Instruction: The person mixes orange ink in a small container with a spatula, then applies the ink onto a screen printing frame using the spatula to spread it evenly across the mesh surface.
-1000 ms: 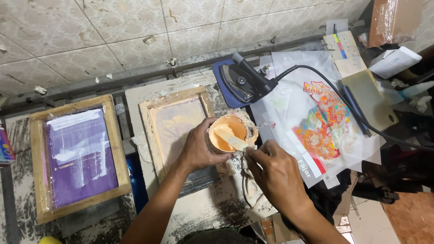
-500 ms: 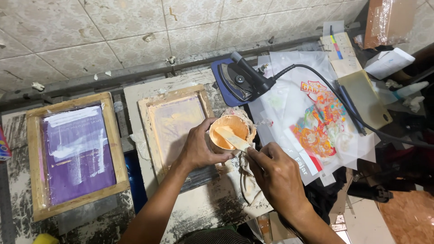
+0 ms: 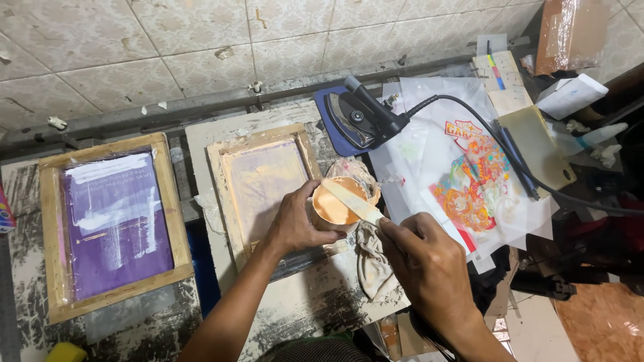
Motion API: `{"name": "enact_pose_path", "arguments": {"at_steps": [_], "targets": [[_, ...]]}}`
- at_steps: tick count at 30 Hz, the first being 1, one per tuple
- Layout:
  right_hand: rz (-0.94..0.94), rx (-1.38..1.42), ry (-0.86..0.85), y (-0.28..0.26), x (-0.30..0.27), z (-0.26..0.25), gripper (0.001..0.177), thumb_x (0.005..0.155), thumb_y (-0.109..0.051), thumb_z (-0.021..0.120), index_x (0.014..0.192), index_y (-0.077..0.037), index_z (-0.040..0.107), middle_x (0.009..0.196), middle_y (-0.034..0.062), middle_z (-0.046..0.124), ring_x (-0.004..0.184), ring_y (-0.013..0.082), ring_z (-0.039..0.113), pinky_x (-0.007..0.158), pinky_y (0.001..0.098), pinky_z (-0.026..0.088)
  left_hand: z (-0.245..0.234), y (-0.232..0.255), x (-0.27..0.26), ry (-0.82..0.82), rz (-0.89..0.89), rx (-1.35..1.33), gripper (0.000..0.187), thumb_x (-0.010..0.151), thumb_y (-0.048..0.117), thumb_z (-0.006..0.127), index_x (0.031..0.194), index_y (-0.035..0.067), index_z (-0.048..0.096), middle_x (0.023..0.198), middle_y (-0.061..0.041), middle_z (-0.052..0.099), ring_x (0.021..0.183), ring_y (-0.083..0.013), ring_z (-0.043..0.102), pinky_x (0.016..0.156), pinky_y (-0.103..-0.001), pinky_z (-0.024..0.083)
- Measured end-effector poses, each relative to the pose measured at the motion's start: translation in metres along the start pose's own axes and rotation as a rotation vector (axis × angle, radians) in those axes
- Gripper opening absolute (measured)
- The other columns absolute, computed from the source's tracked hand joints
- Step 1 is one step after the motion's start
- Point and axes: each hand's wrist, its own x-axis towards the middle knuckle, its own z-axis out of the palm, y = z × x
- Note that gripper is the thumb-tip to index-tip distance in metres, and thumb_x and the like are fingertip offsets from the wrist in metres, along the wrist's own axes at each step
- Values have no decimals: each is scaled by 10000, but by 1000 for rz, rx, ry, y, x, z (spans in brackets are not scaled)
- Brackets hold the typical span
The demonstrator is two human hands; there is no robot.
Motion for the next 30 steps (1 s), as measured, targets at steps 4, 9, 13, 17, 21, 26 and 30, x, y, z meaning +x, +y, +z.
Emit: {"name": "enact_pose_path", "arguments": {"at_steps": [4,9,13,17,21,26,30], "targets": [[-25,-12,72,-7,0,-8,199,928,-183,745,1118,-127,765,839,70,605,603,196,580,536,353,464,5,-16,-1,8,52,51,1163,486,481,939,1440,37,444,1331,-154,667,1212,-305,654,1048,-412,530],[53,-13,-42,12,-11,15,207,889,-188,768,1094,-161,783,812,38,635,536,220,591,495,391,471,1,-8,-2,79,78,30,1008,551,422,915,1388,61,485,1256,-144,689,1131,-290,692,976,-389,604],[133,51,-119,12,-4,31,216,919,-219,729,1113,-138,782,862,76,632,610,266,670,551,433,502,2,-10,1,79,63,103,1037,558,453,921,1418,91,469,1332,-136,665,1189,-301,659,1087,-475,477],[119,7,-127,15,1,47,216,936,-229,714,1121,-133,773,849,82,619,616,282,647,518,456,490,4,-10,3,102,151,153,1046,561,484,940,1393,66,464,1275,-146,685,1114,-289,699,1008,-406,566],[104,2,-71,15,3,55,193,949,-241,706,1099,-139,772,822,75,574,617,289,614,499,470,469,0,-1,1,147,161,129,954,562,474,895,1336,65,515,1212,-117,719,1062,-269,720,912,-375,600],[51,11,-16,14,1,54,188,956,-220,703,1105,-119,756,855,86,605,634,280,620,505,457,481,0,-2,0,169,104,129,991,549,495,905,1358,72,518,1257,-125,709,1108,-281,706,960,-381,593],[27,16,30,12,1,50,157,959,-201,704,1087,-122,750,847,76,604,648,262,620,526,430,472,-1,4,2,159,78,114,983,532,485,889,1353,88,520,1235,-105,714,1089,-268,702,922,-368,596]]}}
